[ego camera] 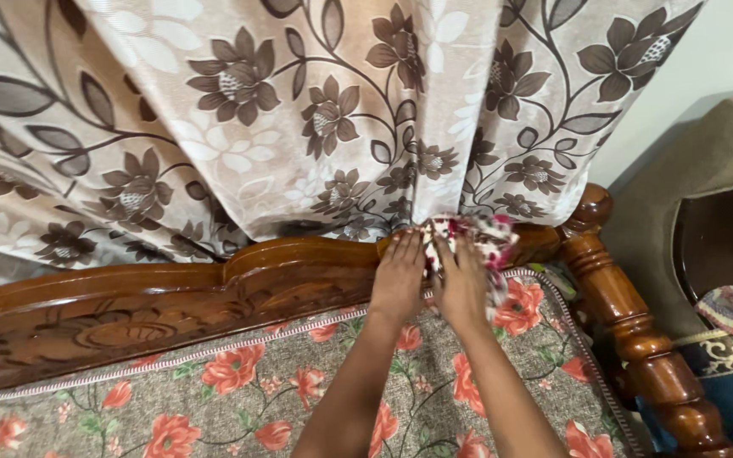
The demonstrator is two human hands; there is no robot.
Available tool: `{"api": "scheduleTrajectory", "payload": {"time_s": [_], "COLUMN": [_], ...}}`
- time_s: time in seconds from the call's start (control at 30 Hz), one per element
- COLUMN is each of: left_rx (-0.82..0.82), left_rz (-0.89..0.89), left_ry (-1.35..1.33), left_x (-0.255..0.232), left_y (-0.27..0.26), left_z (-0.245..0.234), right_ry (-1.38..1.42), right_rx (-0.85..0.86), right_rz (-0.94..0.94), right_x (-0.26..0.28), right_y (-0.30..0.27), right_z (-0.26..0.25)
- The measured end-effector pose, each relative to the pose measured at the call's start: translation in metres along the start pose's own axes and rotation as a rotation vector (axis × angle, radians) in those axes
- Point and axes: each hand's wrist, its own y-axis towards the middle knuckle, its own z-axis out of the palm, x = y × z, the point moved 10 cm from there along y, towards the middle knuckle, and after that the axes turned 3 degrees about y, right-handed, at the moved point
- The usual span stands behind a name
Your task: The person wipes the wooden headboard of a bed with a patterned cloth, then sprays a cleaning solution from a bottle onto the wood and continues wiping. The person focuses on the carved sections and the right post of the headboard.
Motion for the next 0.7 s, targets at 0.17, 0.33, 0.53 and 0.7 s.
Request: {"api": "scheduleTrajectory", "payload": {"time_s": [0.17,0.33,0.53,0.7], "left_rx": [-0.018,0.175,0.149,0.190], "left_rz": [-0.122,-0.218,-0.291,-0.238], "left_ry": [-0.310,-0.377,-0.521,-0.401], "left_x": [0.005,0.004,0.009,0.004], "left_y": [0.025,0.022,0.027,0.029], "left_z": [-0.008,-0.021,-0.021,-0.022], "right_ry": [0.177,0.404,0.460,0.250], "right_rx": [0.111,-0.034,0.100,0.134], "right_rz": [0.035,0.095,0.451,0.368], "right_x": [-0.020,-0.085,-0.229,-0.285], "right_y": [0.028,0.041,0.035,0.037], "right_z": [0.018,0.043,0.112,0.118]}}
